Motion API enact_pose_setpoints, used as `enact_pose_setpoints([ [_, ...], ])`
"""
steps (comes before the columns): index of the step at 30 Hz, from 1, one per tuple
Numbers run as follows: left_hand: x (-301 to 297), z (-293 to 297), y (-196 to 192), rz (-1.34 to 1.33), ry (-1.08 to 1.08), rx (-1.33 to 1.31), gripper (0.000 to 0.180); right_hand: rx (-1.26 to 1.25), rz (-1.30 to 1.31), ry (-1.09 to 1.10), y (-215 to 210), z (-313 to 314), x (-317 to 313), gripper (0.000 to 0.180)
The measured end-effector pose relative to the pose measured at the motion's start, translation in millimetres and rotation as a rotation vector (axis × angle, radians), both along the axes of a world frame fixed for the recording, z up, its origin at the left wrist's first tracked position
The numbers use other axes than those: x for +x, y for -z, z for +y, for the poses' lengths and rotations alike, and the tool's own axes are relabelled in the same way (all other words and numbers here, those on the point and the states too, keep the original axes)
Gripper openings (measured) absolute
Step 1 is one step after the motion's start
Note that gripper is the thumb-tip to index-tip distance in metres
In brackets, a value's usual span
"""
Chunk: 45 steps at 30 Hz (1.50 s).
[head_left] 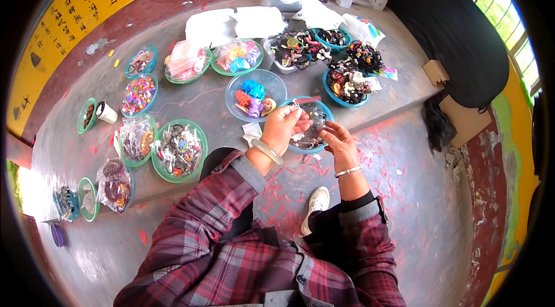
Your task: The person sits on the floor and packs small colorful plastic toys and hair accessories into clear plastic bags. They pick items from various bowls, place them into bags, and seal them one by one.
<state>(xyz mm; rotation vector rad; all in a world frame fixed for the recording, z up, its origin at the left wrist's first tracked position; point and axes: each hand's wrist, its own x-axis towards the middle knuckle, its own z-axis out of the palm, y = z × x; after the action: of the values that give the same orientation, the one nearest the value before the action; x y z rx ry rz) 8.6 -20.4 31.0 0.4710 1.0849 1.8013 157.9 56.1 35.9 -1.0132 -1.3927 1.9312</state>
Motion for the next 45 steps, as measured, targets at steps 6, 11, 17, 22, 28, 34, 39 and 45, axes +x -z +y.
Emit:
enact_pose_setpoints([
  [6,11.0,1.9,24.7,0.013,0.249,-0.057,0.02,0.036,-0.085,-0.048,3.7,15.1,5.0,0.023],
  [11,12.5,2.5,18.6,0.054,0.324,-0.073,0.022,-0.003,-0.045,-0.006,11.8,19.0,3.4,0.013],
  [17,8.7,-1.6,8.3,0.005,0.338,-0.125,0.022,-0.008,-0.049,0.005,10.3,17.1,1.7,0.01],
  [22,10.0,-2.9,7.2,-0.064,0.313,-0.111,0.019,-0.012,-0.058,0.022,7.2,15.2,1.8,0.009],
  [28,7.0,-1.2,16.8,-0.075,0.334,-0.066,0.018,0.01,-0.068,0.015,8.9,16.5,1.3,0.01],
  [34,6.2,-1.2,15.0,-0.055,0.304,-0.079,0.017,0.03,-0.055,0.045,7.0,13.8,1.0,0.009],
  [39,4.2,-1.9,18.7,-0.015,0.216,-0.115,0.016,0.814,-0.116,0.198,-5.8,3.8,-3.1,0.013],
  [45,6.0,-0.1,22.0,0.113,0.209,-0.098,0.015,1.136,-0.315,0.057,-9.5,-6.7,-5.7,0.02],
])
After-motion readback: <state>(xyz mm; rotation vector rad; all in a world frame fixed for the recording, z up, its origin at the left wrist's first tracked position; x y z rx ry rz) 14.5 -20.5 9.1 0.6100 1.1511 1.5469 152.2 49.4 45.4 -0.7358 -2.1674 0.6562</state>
